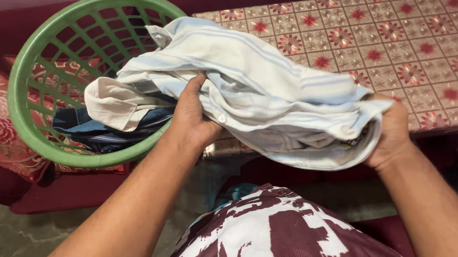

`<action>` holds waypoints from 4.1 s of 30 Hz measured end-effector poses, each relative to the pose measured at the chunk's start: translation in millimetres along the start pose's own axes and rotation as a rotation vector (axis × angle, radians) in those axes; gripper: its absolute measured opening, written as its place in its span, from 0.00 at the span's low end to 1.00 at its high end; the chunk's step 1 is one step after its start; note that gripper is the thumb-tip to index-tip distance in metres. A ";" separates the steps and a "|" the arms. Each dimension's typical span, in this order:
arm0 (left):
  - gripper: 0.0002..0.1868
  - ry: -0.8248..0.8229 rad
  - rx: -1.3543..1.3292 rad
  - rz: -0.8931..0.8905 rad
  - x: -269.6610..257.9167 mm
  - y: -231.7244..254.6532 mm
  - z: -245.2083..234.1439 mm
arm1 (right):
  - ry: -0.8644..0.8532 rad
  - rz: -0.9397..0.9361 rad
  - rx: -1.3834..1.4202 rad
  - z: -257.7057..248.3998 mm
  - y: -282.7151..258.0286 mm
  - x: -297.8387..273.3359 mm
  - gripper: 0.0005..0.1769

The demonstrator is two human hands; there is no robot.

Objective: The person takes a striped shirt from a laundry basket, lays it on a table, smooths it out, and folds it neatly. The person then buttons the shirt and smooths it again before folding it into a compact rectangle.

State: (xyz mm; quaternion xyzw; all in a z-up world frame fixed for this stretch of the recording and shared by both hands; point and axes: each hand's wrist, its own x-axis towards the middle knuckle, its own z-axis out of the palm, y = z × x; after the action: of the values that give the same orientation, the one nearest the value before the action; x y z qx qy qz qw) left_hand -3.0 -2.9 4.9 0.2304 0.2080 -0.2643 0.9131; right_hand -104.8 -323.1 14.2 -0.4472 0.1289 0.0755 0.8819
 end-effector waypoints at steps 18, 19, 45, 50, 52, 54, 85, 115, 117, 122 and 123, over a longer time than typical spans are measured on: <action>0.36 -0.001 0.345 0.185 -22.3 -32.3 37.6 | -0.217 0.284 -0.660 8.4 50.8 -29.6 0.51; 0.33 0.068 0.395 0.215 -25.5 -38.7 40.0 | -0.187 0.235 -0.581 9.7 46.9 -29.3 0.51; 0.39 -0.830 1.732 -0.133 -51.6 -164.9 120.3 | 0.084 0.106 0.089 -33.8 -11.7 -84.2 0.52; 0.34 -0.798 1.827 -0.333 -54.9 -178.8 133.0 | 0.021 0.133 0.179 -63.6 -15.9 -90.7 0.63; 0.32 -0.793 1.826 -0.364 -56.7 -180.9 138.7 | -0.009 0.151 0.171 -72.0 -19.9 -89.4 0.66; 0.31 -0.791 1.839 -0.393 -58.7 -181.5 144.4 | -0.042 0.180 0.214 -81.6 -22.9 -87.7 0.68; 0.36 -0.246 2.492 -0.598 161.2 -85.1 268.0 | 0.124 -0.175 0.462 -143.1 -135.9 65.6 0.32; 0.38 -0.167 2.483 0.413 272.2 -177.8 210.7 | 0.388 -0.284 -0.213 -262.3 -189.4 124.1 0.34; 0.35 -0.100 2.425 0.660 270.7 -190.3 196.5 | 0.428 -0.324 -0.430 -273.2 -199.5 123.0 0.35; 0.33 0.145 2.265 0.947 253.7 -218.7 168.8 | 0.416 -0.417 -0.831 -329.6 -212.2 128.5 0.38; 0.37 0.244 2.263 0.903 248.9 -222.8 169.2 | 0.477 -0.317 -0.824 -344.4 -211.8 132.5 0.39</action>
State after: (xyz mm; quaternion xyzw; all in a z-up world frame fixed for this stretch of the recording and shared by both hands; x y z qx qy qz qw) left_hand 104.4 -357.0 -52.6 0.9689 -0.1534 0.0678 0.1820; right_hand 19.4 -723.7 -57.1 -0.7773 0.2169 -0.1189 0.5784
